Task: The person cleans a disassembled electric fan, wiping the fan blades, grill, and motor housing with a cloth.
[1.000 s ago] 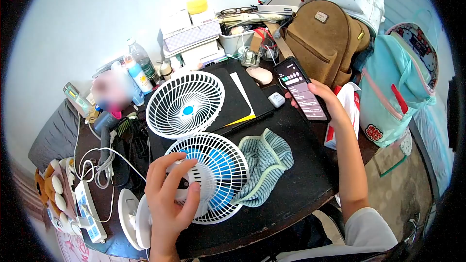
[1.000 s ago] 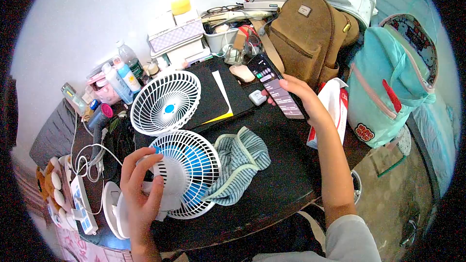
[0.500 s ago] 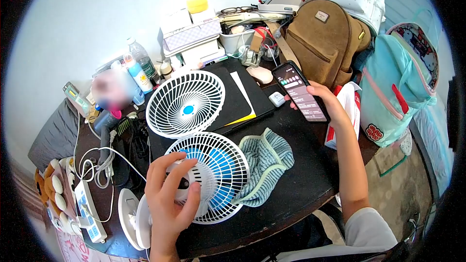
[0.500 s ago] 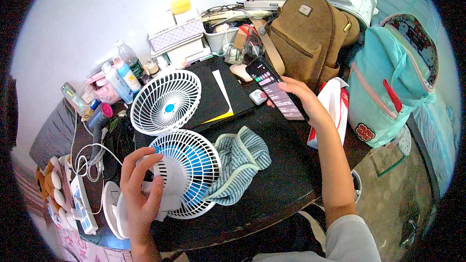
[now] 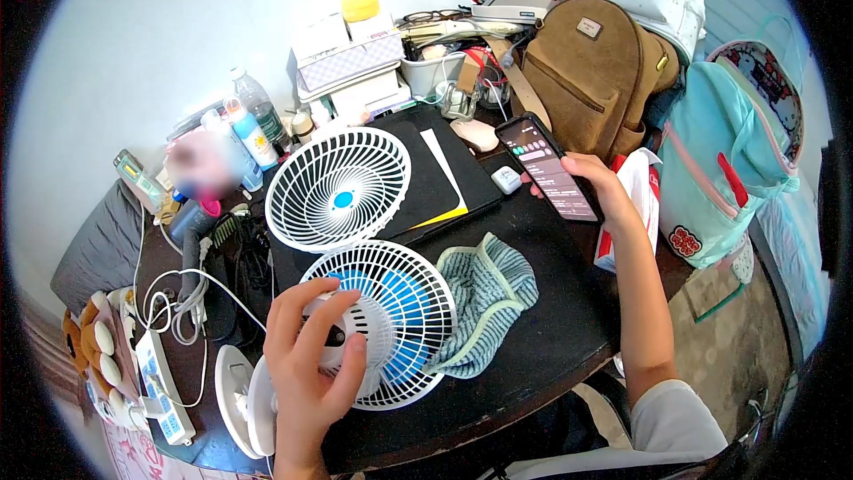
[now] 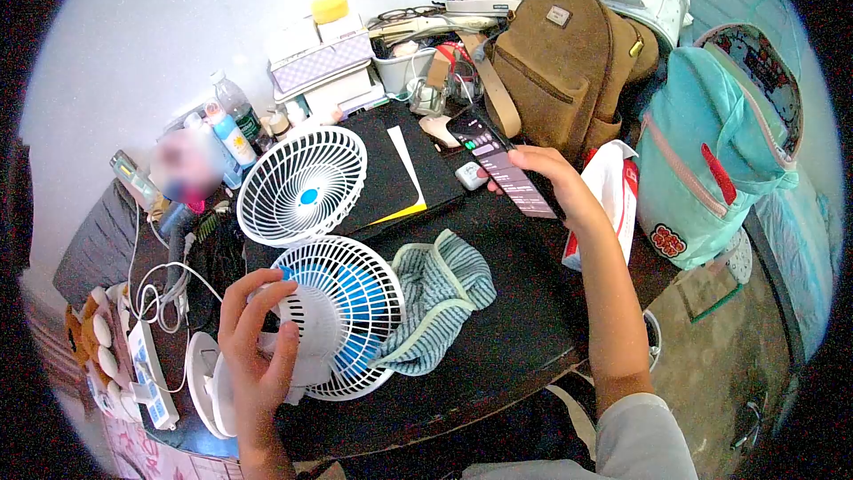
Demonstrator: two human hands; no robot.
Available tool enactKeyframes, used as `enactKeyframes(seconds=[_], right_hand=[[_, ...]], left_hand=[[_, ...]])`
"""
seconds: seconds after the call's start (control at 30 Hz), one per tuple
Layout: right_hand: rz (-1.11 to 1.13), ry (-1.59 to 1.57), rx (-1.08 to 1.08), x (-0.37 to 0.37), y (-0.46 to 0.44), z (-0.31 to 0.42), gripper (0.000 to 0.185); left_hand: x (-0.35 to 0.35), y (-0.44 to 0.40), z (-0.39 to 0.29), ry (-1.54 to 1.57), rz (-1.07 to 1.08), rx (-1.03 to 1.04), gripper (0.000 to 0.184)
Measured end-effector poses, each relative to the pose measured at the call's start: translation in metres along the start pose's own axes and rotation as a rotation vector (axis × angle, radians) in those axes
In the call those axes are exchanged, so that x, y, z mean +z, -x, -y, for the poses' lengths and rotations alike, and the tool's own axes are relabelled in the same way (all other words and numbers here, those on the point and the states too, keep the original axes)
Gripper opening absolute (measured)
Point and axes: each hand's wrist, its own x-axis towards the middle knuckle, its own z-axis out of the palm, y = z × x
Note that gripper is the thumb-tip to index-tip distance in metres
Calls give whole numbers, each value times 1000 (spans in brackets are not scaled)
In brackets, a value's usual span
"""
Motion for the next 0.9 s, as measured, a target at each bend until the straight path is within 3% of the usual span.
enactKeyframes(seconds=[0.27, 0.9], right_hand=[[-49, -252, 30, 10, 3, 8, 55], [-17, -293, -22, 8, 6, 14, 59]], left_hand=[[1, 0, -1, 4, -9, -11, 33], [1, 2, 1, -21, 4, -11, 35]])
